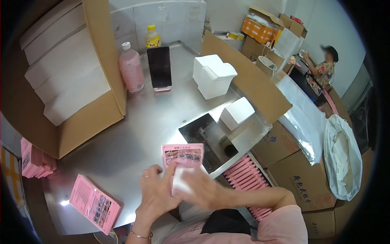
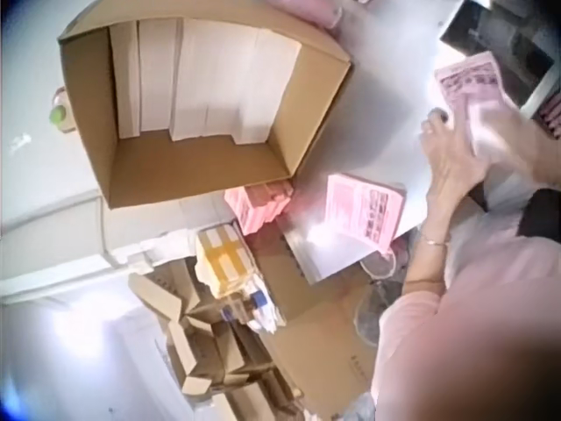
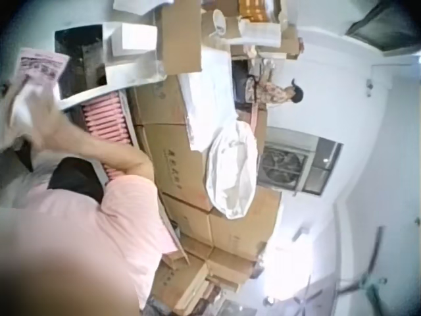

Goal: Folding and packaging pink paper leaflets into white boxes.

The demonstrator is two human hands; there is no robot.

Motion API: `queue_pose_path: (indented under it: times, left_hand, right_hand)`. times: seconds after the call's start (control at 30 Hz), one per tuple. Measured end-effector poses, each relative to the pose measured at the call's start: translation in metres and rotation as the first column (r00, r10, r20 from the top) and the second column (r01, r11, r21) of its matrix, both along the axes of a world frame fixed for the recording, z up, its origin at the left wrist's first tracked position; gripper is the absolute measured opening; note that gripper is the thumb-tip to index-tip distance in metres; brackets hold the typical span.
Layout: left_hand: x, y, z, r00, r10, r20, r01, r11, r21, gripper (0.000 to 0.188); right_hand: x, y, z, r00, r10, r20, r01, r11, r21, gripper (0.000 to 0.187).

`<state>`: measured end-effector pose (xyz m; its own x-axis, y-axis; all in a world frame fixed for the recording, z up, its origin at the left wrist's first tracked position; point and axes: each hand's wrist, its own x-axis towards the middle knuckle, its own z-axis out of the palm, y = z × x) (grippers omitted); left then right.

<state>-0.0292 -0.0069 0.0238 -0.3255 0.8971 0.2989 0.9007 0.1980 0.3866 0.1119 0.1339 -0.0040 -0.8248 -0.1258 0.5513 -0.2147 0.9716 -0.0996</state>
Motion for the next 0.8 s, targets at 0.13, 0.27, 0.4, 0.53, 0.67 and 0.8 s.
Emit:
queue_pose_path:
  times: [0.13,0.27,0.4,0.53,0.67,0.8]
  left_hand:
    - [0.014,0.013,0.0,0.996,0.013,0.088,-0.012,1.0,-0.015,0.083]
    - [0.012,-0.02,0.003,0.988,-0.018,0.156,0.025,0.999,-0.044,0.063]
    - [0.005,-0.072,-0.013,0.961,-0.074,0.266,0.056,0.996,0.075,0.032]
    - [-0.029,-0.151,0.014,0.758,0.628,-0.175,-0.579,0.772,0.261,0.024]
    - [-0.062,-0.181,-0.017,0.635,0.655,-0.41,-0.716,0.698,0.006,0.028]
    - [-0.061,-0.18,-0.011,0.727,0.613,-0.31,-0.68,0.705,-0.202,0.026]
  right_hand:
    - [-0.053,0.031,-0.005,0.963,-0.213,0.167,0.216,0.976,-0.004,0.032]
    - [-0.039,0.084,-0.041,0.898,-0.396,0.189,0.425,0.894,-0.143,0.019]
    - [-0.025,0.086,0.012,0.55,-0.42,0.722,0.613,0.79,-0.008,0.016]
    - [-0.006,0.09,0.05,0.781,-0.604,-0.157,0.611,0.792,-0.006,0.016]
    - [0.009,0.152,0.03,0.597,-0.787,-0.158,0.8,0.599,0.04,0.018]
    - [0.016,0.155,0.025,0.609,-0.778,-0.15,0.79,0.612,0.032,0.016]
